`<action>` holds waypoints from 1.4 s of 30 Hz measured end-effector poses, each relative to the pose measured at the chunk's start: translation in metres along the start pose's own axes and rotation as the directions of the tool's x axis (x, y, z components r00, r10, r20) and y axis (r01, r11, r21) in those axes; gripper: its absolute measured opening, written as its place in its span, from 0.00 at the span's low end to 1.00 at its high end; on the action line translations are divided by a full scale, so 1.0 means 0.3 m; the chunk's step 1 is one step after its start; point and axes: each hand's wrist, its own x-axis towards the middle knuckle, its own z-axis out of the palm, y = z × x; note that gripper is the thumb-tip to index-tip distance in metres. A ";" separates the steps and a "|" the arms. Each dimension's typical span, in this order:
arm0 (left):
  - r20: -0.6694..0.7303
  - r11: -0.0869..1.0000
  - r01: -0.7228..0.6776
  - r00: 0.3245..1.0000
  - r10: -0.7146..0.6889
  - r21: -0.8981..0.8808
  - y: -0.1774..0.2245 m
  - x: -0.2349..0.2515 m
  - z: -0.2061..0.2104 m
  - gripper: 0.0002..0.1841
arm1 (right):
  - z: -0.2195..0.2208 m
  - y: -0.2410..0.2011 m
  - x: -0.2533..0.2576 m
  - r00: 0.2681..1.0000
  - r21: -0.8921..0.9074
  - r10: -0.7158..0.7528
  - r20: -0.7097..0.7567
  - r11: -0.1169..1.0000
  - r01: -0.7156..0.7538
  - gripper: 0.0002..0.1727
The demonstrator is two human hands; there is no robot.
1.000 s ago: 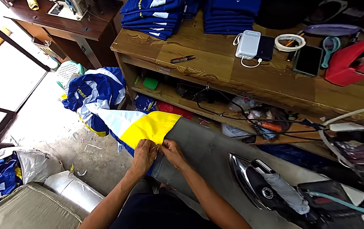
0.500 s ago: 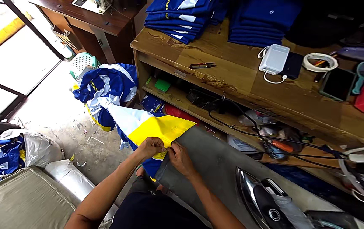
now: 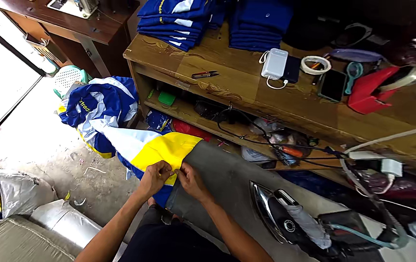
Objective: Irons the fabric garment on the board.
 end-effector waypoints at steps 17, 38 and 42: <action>0.129 0.755 -0.234 0.972 0.197 0.613 -0.019 0.020 0.036 0.21 | -0.228 -0.011 0.089 0.933 -0.249 0.355 0.054 0.910 -0.332 0.16; 0.200 0.755 -0.421 0.906 0.372 0.504 -0.164 0.026 0.079 0.46 | -0.842 -0.036 0.701 0.931 -0.836 0.015 -0.365 0.435 -0.335 0.50; -0.081 0.962 -0.266 0.962 0.260 -0.064 -0.092 0.027 -0.145 0.31 | -0.923 0.000 0.633 0.920 -0.860 -0.146 -0.363 0.434 -0.270 0.53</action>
